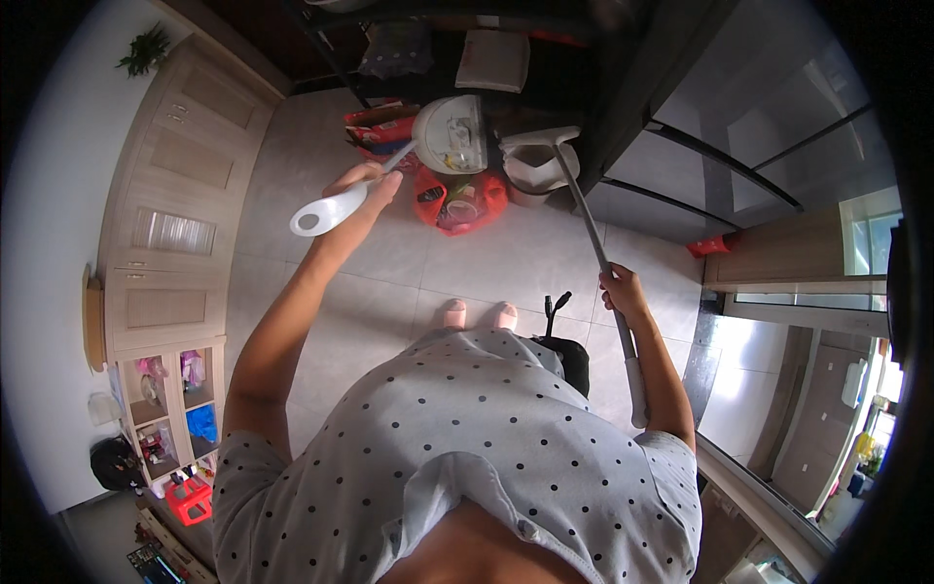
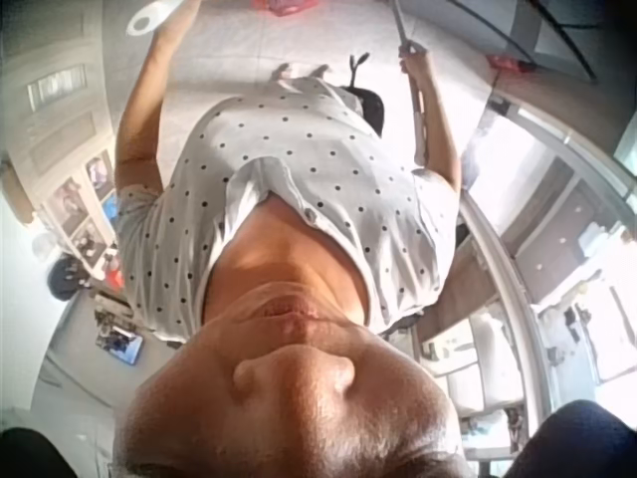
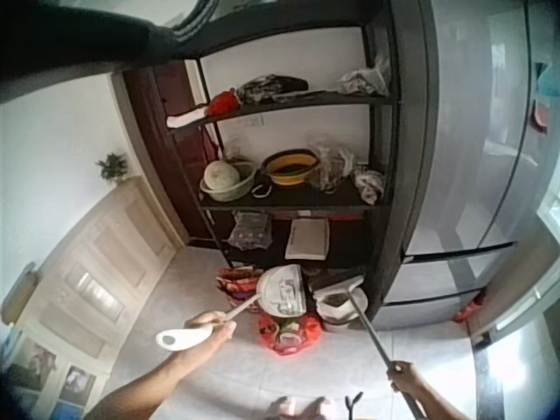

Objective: The person sweeps the tiled floor using a broom and dustpan. They first move a red plastic bag and a white cloth to clear the area, then sweep debris into the dustpan and empty it into a trash bin. The person continues sweeping the floor in the kitchen area.

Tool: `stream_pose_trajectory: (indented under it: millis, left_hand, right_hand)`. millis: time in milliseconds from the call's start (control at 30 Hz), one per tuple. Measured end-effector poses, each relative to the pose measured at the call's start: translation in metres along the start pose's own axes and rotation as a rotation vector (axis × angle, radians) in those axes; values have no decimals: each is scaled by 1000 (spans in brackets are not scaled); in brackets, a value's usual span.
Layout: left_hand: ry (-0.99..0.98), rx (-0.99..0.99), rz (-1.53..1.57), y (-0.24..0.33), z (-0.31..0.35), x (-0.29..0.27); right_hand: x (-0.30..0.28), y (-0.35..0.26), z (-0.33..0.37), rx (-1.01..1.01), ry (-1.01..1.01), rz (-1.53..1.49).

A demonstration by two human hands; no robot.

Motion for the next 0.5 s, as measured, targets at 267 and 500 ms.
stream_pose_trajectory:
  millis: [267,500]
  left_hand:
    - [-23,225,-173,-15,-13,22]
    - [-38,248,-178,-51,0,16]
  right_hand:
    - [1,2,13,-5,-25,-20]
    - [15,-1,30,-91,-41,-115]
Point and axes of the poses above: each hand's wrist, its own z-axis away from the middle knuckle, its own x-axis out of the palm, y = z × x, the point moved 7 cm from there along -z, towards the middle knuckle, and after that the axes turned 15 degrees about -z, right-handed, at the moved point
